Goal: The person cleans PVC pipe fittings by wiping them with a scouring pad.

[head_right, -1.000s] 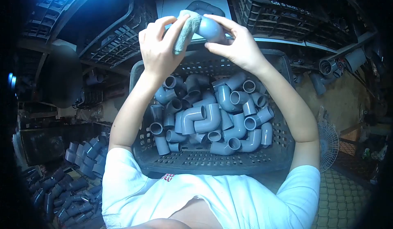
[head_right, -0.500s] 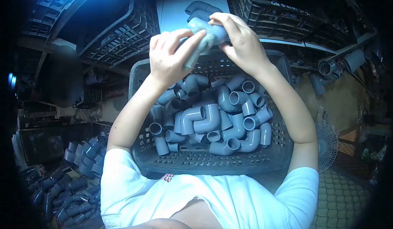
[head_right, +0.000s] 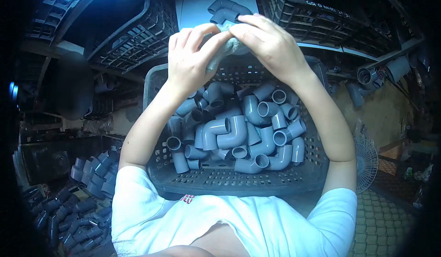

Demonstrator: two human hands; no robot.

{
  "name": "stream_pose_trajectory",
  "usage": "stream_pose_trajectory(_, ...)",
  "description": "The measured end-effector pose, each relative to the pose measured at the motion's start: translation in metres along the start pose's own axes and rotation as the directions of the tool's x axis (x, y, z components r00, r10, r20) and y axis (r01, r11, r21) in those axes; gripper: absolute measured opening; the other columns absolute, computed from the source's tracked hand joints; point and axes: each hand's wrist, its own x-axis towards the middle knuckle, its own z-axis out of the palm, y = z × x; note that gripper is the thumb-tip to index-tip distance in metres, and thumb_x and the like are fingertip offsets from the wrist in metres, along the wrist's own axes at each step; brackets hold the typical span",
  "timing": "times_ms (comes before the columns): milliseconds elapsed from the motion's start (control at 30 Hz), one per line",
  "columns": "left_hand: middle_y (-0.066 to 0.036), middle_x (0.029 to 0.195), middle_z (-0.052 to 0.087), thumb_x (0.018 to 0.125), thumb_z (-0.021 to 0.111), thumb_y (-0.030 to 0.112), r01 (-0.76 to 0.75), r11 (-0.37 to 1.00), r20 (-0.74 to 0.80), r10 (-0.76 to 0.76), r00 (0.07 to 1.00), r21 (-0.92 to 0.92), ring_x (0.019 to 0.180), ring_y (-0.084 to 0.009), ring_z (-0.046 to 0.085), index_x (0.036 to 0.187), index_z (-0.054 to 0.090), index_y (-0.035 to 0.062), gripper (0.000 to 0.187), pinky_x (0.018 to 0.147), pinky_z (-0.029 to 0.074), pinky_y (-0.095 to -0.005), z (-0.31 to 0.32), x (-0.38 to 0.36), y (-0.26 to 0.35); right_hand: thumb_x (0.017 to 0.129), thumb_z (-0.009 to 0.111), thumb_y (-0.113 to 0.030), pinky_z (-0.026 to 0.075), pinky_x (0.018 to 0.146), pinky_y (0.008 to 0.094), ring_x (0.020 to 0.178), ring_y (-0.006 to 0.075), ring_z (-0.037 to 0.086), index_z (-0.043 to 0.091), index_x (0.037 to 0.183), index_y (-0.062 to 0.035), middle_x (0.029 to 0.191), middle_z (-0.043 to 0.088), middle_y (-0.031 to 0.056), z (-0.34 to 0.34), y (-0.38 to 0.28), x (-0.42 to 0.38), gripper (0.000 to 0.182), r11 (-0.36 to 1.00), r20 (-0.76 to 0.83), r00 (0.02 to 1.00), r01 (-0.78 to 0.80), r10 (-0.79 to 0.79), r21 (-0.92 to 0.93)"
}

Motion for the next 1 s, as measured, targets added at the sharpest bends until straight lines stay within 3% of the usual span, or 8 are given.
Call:
stream_pose_trajectory(67, 0.002, 0.112, 0.061, 0.068, 0.076, 0.015, -0.005, 0.999, 0.012, 0.005, 1.000, 0.047, 0.091, -0.0193, 0.058, 0.123, 0.066, 0.0195, 0.056, 0.079, 0.042, -0.0358, 0.000, -0.001, -0.003, 0.080, 0.069, 0.003, 0.054, 0.100, 0.0445, 0.118, 0.0348, 0.064, 0.061, 0.126, -0.0123, 0.125, 0.065, 0.0142, -0.004, 0.005, 0.000, 0.049, 1.000, 0.004, 1.000, 0.005, -0.005, -0.010)
stream_pose_trajectory(200, 0.000, 0.118, 0.059, 0.074, 0.073, 0.017, -0.015, 0.998, -0.070, 0.019, 0.997, 0.058, 0.097, -0.0185, 0.058, 0.130, 0.065, 0.0201, 0.056, 0.083, 0.043, -0.0344, 0.009, -0.005, 0.000, 0.075, 0.077, 0.001, 0.053, 0.103, 0.0404, 0.120, 0.0324, 0.063, 0.058, 0.132, -0.0113, 0.128, 0.064, 0.0145, -0.003, -0.004, 0.000, 0.061, 0.939, -0.010, 0.971, -0.226, 0.237, 0.261)
stream_pose_trajectory(267, -0.001, 0.120, 0.058, 0.077, 0.072, 0.018, -0.028, 0.997, -0.120, 0.035, 0.992, 0.066, 0.099, -0.0186, 0.058, 0.132, 0.064, 0.0200, 0.056, 0.085, 0.044, -0.0345, 0.013, -0.006, 0.001, 0.081, 0.078, -0.003, 0.053, 0.101, 0.0370, 0.120, 0.0261, 0.064, 0.056, 0.136, -0.0086, 0.129, 0.065, 0.0138, 0.005, -0.015, 0.000, 0.059, 0.589, 0.180, 0.870, -0.450, 0.459, 0.672)
stream_pose_trajectory(333, -0.004, 0.122, 0.057, 0.080, 0.069, 0.016, 0.011, 0.997, -0.132, 0.000, 0.991, 0.080, 0.102, -0.0194, 0.058, 0.136, 0.063, 0.0188, 0.056, 0.088, 0.045, -0.0354, 0.013, -0.006, -0.002, 0.086, 0.078, -0.009, 0.054, 0.099, 0.0361, 0.118, 0.0201, 0.063, 0.054, 0.138, -0.0027, 0.129, 0.064, 0.0135, 0.008, -0.016, -0.004, 0.057, 0.459, 0.275, 0.830, -0.510, 0.486, 0.728)
stream_pose_trajectory(400, -0.005, 0.123, 0.056, 0.076, 0.075, 0.008, 0.013, 0.998, -0.108, -0.006, 0.994, 0.060, 0.105, -0.0210, 0.058, 0.138, 0.061, 0.0148, 0.063, 0.090, 0.043, -0.0356, 0.009, -0.008, -0.006, 0.088, 0.077, -0.013, 0.055, 0.099, 0.0366, 0.115, 0.0179, 0.064, 0.054, 0.137, 0.0015, 0.128, 0.063, 0.0136, 0.003, -0.014, 0.000, 0.056, 0.129, 0.441, 0.758, -0.559, 0.481, 0.819)
stream_pose_trajectory(667, 0.004, 0.109, 0.058, 0.079, 0.070, 0.018, -0.069, 0.965, -0.151, 0.109, 0.983, 0.253, 0.095, -0.0126, 0.057, 0.129, 0.070, 0.0216, 0.050, 0.087, 0.041, -0.0308, 0.003, -0.003, -0.005, 0.094, 0.069, -0.036, 0.058, 0.095, 0.0354, 0.109, 0.0154, 0.066, 0.054, 0.132, 0.0007, 0.119, 0.064, 0.0086, -0.005, -0.019, 0.001, 0.054, -0.277, 0.687, 0.615, -0.633, 0.387, 0.723)
stream_pose_trajectory(867, 0.005, 0.108, 0.058, 0.077, 0.069, 0.016, -0.068, 0.959, -0.089, 0.096, 0.991, 0.275, 0.093, -0.0121, 0.055, 0.130, 0.070, 0.0234, 0.054, 0.087, 0.040, -0.0305, 0.001, -0.008, -0.010, 0.095, 0.066, -0.039, 0.056, 0.096, 0.0374, 0.108, 0.0166, 0.066, 0.057, 0.128, -0.0015, 0.116, 0.065, 0.0094, -0.007, -0.018, 0.005, 0.051, -0.239, 0.648, 0.624, -0.614, 0.437, 0.752)
stream_pose_trajectory(1000, 0.005, 0.107, 0.057, 0.076, 0.068, 0.017, -0.107, 0.945, -0.114, 0.149, 0.982, 0.310, 0.093, -0.0121, 0.054, 0.131, 0.070, 0.0266, 0.056, 0.088, 0.041, -0.0304, 0.003, -0.007, -0.011, 0.096, 0.064, -0.037, 0.057, 0.095, 0.0389, 0.106, 0.0172, 0.066, 0.060, 0.120, -0.0043, 0.114, 0.065, 0.0103, 0.002, -0.020, -0.002, 0.040, -0.403, 0.730, 0.565, -0.609, 0.385, 0.683)
